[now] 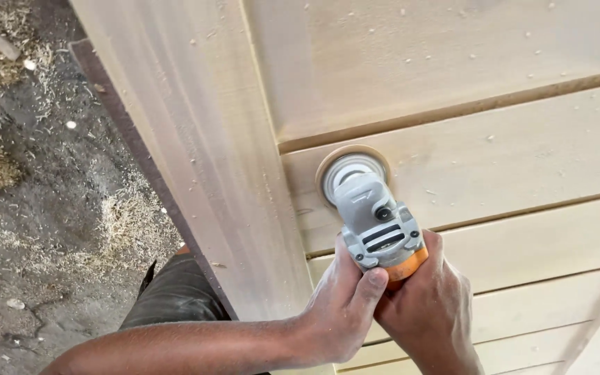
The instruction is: Sanding a wooden door using a power sander.
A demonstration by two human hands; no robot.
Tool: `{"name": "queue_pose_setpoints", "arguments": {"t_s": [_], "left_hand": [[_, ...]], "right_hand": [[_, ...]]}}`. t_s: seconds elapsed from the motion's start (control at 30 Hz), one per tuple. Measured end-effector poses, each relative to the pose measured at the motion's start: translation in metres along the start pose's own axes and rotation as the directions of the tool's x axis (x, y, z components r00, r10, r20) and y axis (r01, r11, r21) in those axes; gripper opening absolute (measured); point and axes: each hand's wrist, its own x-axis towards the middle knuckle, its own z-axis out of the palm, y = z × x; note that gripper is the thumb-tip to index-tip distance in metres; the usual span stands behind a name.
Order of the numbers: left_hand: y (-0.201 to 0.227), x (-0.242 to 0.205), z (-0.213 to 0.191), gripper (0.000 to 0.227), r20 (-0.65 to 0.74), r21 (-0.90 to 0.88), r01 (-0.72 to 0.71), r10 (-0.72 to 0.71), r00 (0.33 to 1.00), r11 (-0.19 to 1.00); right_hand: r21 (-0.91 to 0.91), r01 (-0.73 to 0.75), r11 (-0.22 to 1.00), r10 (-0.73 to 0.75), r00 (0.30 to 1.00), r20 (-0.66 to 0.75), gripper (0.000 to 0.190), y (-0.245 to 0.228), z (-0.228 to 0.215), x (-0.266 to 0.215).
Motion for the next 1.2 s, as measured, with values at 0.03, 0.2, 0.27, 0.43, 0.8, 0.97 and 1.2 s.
{"name": "queue_pose_setpoints", "arguments": {"t_s": [0.03,0.2,0.27,0.43,0.8,0.97,1.2], "left_hand": [[0.002,0.007,0.003,0.059,0.009,0.001,0.003,-0.003,1.000,1.000],[0.010,0.035,0.024,0.059,0.056,0.042,0.013,-0.015,0.998,0.999],[0.012,0.045,0.033,0.059,0.065,0.051,0.010,-0.014,0.998,0.999],[0.015,0.072,0.056,0.058,0.092,0.053,0.036,-0.041,0.995,0.998],[0.023,0.145,0.120,0.054,0.267,0.147,0.033,-0.072,0.961,0.989],[0.015,0.177,0.159,0.051,0.303,0.188,0.024,-0.081,0.950,0.982],[0.016,0.208,0.184,0.056,0.363,0.238,0.006,-0.095,0.927,0.971]], "right_hand": [[0.002,-0.008,1.000,0.008,1.000,-0.004,0.064,0.004,-0.004,0.004],[-0.024,-0.107,0.994,0.107,0.994,-0.034,0.067,0.019,-0.027,0.018],[-0.034,-0.098,0.995,0.096,0.993,-0.061,0.066,0.027,-0.034,0.023],[-0.042,-0.124,0.991,0.118,0.985,-0.122,0.063,0.048,-0.051,0.033],[-0.029,-0.176,0.984,0.159,0.941,-0.299,0.053,0.108,-0.099,0.054],[0.014,-0.203,0.979,0.194,0.911,-0.365,0.055,0.135,-0.121,0.063],[0.081,-0.249,0.965,0.261,0.880,-0.397,0.055,0.175,-0.129,0.078]]}}
